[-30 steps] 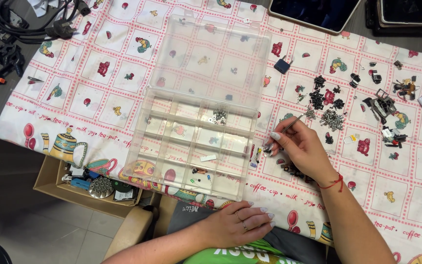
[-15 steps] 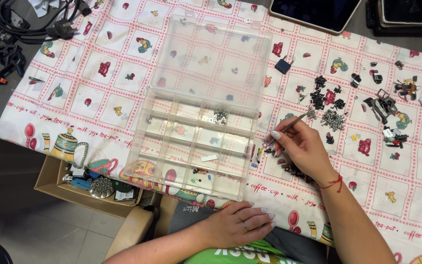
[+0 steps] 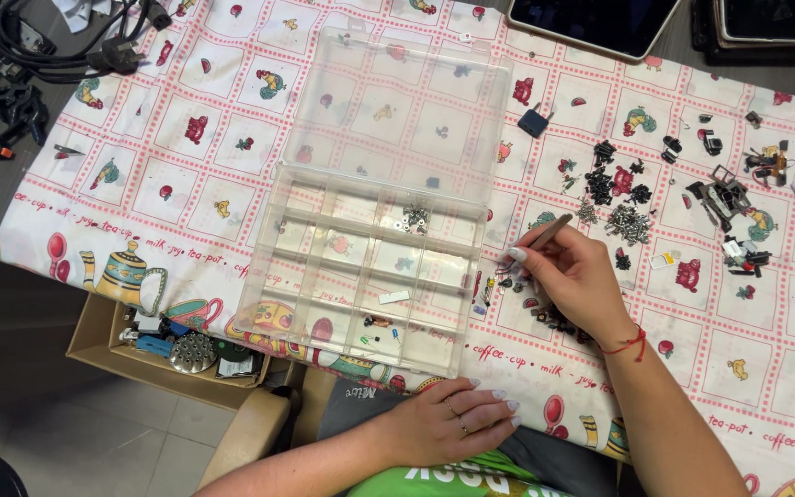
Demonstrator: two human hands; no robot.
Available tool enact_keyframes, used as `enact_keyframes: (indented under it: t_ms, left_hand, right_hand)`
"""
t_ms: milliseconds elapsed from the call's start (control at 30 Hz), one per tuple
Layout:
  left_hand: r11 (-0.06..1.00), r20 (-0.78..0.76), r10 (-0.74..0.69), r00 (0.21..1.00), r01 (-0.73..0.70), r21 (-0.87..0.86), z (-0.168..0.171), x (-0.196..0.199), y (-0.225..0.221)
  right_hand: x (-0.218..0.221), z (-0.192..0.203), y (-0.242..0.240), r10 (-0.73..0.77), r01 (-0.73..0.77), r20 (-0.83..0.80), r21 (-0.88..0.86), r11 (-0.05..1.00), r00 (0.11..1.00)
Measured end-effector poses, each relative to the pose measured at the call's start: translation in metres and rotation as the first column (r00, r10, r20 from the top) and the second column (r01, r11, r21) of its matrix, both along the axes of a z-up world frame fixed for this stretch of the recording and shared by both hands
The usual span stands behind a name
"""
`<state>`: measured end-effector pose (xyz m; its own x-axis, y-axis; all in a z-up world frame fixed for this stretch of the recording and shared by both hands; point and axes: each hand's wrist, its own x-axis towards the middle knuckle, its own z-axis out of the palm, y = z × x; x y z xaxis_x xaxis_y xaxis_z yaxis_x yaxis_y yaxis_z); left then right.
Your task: Sorting small electronic or mechanical components into a compartmented plastic organizer box using tweezers.
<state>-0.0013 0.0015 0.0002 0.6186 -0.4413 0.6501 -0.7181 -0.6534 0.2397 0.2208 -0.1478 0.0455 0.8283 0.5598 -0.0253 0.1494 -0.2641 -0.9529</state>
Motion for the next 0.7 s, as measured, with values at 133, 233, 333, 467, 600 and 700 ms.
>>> enact_keyframes:
  t_ms: [133, 233, 333, 467, 600, 700]
  left_hand:
    - [1.0, 0.0, -0.004, 1.0, 0.004, 0.0, -0.001, 0.0, 0.0]
    - [1.0, -0.01, -0.008, 1.0, 0.008, -0.03, 0.0, 0.001, -0.001]
    - [1.0, 0.011, 0.002, 1.0, -0.001, -0.027, 0.0, 0.001, -0.001]
    - [1.0, 0.002, -0.004, 1.0, 0.004, -0.016, 0.003, 0.001, 0.0]
    - [1.0, 0.029, 0.012, 1.0, -0.012, -0.008, 0.0, 0.0, 0.0]
    - [1.0, 0.018, 0.011, 1.0, -0.011, 0.006, 0.005, 0.0, 0.002]
  right_hand:
    - [0.0, 0.0, -0.003, -0.029, 0.033, 0.046, -0.087, 0.996, 0.998]
    - [-0.002, 0.002, -0.003, -0.034, 0.039, 0.073, -0.064, 0.997, 0.997]
    - [-0.006, 0.007, -0.003, -0.063, 0.066, 0.112, -0.027, 0.997, 0.992]
    - [-0.021, 0.004, -0.002, -0.114, 0.101, 0.04, 0.239, 0.966, 0.993]
    - [-0.042, -0.012, 0.003, -0.022, -0.043, 0.128, 0.482, 0.875, 0.991]
    - [-0.07, 0.001, 0.023, 0.123, -0.231, 0.247, 0.475, 0.849, 0.961]
